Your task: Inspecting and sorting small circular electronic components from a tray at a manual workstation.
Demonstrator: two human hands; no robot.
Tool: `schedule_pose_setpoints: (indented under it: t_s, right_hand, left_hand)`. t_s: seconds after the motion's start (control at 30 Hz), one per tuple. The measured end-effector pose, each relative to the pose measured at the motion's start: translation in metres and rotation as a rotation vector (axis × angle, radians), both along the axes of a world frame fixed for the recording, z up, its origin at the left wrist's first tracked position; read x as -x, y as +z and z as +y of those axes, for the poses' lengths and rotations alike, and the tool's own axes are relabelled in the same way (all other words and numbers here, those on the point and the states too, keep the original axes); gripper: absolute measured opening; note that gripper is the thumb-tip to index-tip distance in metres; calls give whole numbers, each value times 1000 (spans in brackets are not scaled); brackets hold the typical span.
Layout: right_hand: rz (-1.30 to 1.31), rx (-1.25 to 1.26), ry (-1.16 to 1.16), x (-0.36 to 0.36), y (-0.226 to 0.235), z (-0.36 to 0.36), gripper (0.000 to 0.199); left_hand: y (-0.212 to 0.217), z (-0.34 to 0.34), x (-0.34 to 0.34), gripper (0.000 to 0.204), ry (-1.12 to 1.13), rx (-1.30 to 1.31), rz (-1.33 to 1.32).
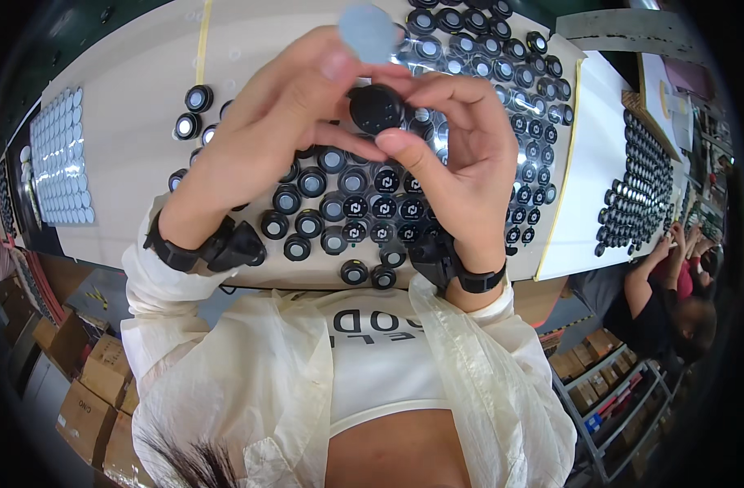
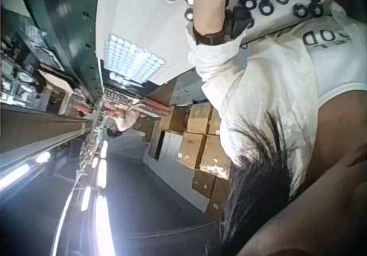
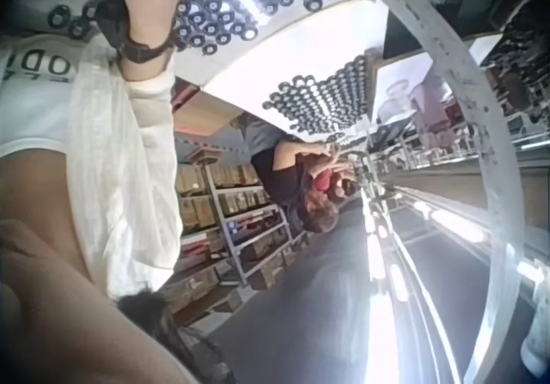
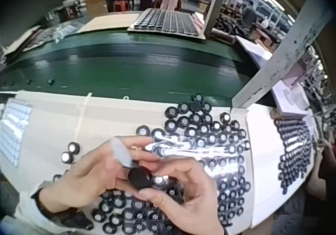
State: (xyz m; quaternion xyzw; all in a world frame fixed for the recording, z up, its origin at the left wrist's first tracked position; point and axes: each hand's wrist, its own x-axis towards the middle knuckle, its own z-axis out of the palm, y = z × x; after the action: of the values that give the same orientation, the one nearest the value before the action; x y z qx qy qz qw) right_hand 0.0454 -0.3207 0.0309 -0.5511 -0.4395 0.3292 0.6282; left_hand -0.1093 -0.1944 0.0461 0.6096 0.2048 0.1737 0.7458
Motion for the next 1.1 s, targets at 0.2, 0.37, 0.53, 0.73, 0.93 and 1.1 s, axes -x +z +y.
schedule_pose_setpoints:
  t_s: [0.2,0.37,0.53,0.73,0.93,1.1]
  right_hand:
    - [-519,-18,67,-6,3,2,31]
    - [227,15,-91,3,15,-1,26]
    - [422,73,-64,1,19,-2,24]
    - [508,174,-56,-3,16,-2,17]
    - [517,86,-138,-9,6,-6,18]
    - [456,88,-72,-9,9,-5,25]
  left_hand:
    - [0,-3,-7,34,133,333,-118]
    - [4,-1,-9,11,360,-1055,-29]
    - [9,-7,-3,32,299,-1610,-66]
    - [6,-9,0,38,221,-1638,-58]
    - [14,-12,-3,54,121,-494,118]
    - [7,-12,1,49,54,-36,-41]
